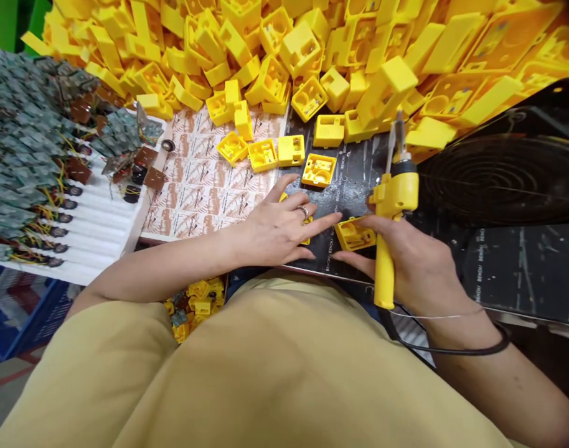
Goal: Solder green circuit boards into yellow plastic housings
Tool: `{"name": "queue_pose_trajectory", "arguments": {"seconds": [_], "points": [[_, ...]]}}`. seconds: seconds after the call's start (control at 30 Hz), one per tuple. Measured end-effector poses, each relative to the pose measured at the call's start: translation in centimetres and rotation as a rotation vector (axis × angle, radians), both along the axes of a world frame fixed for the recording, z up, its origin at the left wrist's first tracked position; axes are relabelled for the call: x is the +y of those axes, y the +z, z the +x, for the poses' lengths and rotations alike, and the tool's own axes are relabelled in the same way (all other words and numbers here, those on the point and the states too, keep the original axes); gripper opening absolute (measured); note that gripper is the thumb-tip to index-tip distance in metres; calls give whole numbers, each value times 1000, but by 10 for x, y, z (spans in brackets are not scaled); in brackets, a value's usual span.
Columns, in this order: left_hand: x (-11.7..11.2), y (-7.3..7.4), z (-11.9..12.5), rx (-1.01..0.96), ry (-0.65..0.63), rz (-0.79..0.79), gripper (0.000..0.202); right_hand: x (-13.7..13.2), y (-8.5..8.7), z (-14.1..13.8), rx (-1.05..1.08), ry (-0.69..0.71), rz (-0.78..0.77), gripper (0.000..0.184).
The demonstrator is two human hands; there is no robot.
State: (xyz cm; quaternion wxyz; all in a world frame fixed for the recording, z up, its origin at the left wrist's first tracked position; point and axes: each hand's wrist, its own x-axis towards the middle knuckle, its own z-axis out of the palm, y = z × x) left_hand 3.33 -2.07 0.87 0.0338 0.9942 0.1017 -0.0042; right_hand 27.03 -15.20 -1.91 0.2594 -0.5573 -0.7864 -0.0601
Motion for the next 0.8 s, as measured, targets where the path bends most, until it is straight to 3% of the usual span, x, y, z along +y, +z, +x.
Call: {"name": "queue_pose_trajectory", "arguments": {"seconds": [0.1, 0.23, 0.33, 0.47, 0.63, 0.7, 0.8], "points": [[4, 8, -6, 79, -22, -93, 77, -2, 0, 12, 11, 90, -39, 50], [13, 24, -10, 227, -50, -107, 58, 5, -3, 21, 42, 227, -63, 28], [9, 25, -3, 287, 46, 1, 46, 5, -6, 15, 16, 172, -7, 29], [-11, 10, 7, 193, 200, 159, 76, -4, -10, -3, -20, 18, 80, 47], [-15, 8, -15, 26, 242, 91, 93, -8, -5, -1, 15, 67, 9, 59], [-2, 14, -33, -39, 274, 51, 85, -5, -4, 6, 50, 159, -49, 49], [18, 19, -55, -35, 330, 5, 55, 1, -6, 9, 84, 314, -131, 31]]}}
